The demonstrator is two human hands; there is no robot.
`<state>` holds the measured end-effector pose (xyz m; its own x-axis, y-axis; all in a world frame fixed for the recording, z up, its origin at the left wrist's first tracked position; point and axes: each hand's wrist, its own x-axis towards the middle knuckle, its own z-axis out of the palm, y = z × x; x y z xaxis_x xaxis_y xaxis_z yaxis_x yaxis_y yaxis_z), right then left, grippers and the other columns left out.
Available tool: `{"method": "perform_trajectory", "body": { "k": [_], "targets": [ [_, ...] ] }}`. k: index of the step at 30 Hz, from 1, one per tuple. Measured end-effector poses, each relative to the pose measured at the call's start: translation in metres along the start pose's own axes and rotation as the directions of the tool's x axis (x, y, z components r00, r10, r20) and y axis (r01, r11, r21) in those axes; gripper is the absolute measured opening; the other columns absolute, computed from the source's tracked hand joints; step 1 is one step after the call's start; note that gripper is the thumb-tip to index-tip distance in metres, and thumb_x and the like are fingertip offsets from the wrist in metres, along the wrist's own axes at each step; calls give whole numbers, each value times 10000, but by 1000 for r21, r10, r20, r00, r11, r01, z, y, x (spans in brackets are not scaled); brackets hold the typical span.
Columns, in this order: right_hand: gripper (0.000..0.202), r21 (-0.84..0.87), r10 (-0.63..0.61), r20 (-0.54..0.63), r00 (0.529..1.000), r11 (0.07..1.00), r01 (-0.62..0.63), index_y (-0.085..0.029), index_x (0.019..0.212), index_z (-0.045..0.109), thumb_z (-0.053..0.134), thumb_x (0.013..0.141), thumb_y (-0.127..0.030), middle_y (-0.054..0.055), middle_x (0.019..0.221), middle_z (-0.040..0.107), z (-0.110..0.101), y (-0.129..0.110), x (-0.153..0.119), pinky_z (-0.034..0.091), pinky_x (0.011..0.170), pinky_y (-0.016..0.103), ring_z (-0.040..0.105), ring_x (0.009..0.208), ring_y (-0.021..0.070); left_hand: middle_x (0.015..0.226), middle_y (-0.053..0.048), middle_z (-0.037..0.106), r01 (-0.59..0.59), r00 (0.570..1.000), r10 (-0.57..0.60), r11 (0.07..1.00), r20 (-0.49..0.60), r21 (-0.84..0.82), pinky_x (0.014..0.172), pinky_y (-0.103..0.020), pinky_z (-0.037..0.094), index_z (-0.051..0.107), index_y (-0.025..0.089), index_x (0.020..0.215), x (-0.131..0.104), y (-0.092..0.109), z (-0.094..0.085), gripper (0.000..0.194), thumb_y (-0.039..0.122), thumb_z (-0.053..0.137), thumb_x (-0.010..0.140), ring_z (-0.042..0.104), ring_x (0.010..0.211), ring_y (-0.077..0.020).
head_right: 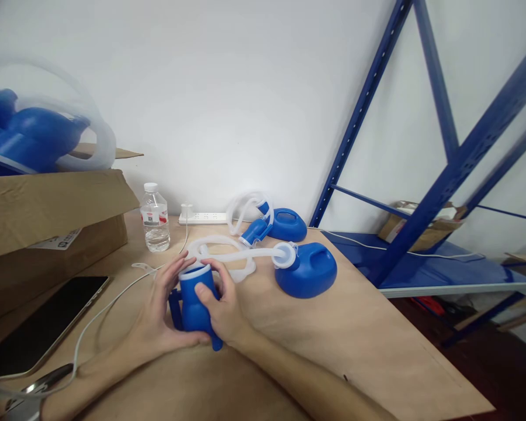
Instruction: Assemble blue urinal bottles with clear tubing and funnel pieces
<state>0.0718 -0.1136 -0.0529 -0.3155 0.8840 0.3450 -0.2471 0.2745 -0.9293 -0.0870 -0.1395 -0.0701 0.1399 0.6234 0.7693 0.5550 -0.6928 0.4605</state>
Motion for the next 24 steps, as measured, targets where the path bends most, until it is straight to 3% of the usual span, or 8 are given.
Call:
{"method": "perform_trajectory", "body": {
  "k": [2, 6, 11, 19, 24],
  "targets": [
    [458, 57, -6, -66, 998, 998, 9, -289, 1232, 585, 700, 849, -514, 53, 1320, 652, 2, -4, 0, 520, 1026, 410, 643, 1175, 263, 1592, -207, 385, -59, 998, 59, 996, -3, 69, 1110, -626, 458, 184, 282, 1614, -1, 4, 1, 1356, 639, 910, 527, 418, 1443, -442],
    [491, 84, -74, -58, 996, 993, 79, -296, 1190, 568, 757, 791, -511, 46, 1286, 669, 3, -12, -3, 496, 1060, 407, 615, 1228, 267, 1578, -222, 408, -182, 983, 182, 967, 21, 180, 1152, -634, 405, 120, 248, 1634, -1, 7, 2, 1355, 719, 841, 587, 436, 1427, -452],
    [506, 37, -70, -63, 996, 997, 72, -298, 1174, 557, 796, 765, -475, 32, 1198, 681, 3, -16, -7, 520, 1011, 395, 648, 1131, 252, 1486, -220, 522, -264, 964, 264, 935, 32, 235, 1098, -554, 486, 179, 208, 1625, 3, 6, -2, 1289, 736, 802, 627, 548, 1334, -423],
    [503, 86, -37, -49, 998, 995, 41, -296, 1186, 569, 799, 769, -459, 36, 1241, 663, 3, -12, -7, 495, 1060, 407, 624, 1191, 257, 1415, -211, 592, -224, 971, 238, 935, -18, 276, 1051, -532, 511, 288, 192, 1591, 2, 12, -2, 1241, 710, 824, 598, 629, 1231, -410],
    [732, 63, 89, 122, 988, 993, -97, -312, 1393, 489, 821, 758, -462, 59, 1323, 638, -14, -20, -9, 537, 997, 440, 643, 1173, 273, 1479, -202, 539, -196, 980, 188, 969, 61, 152, 1040, -523, 525, 209, 237, 1614, -3, 2, -2, 1263, 757, 792, 622, 581, 1301, -401]
  ]
}}
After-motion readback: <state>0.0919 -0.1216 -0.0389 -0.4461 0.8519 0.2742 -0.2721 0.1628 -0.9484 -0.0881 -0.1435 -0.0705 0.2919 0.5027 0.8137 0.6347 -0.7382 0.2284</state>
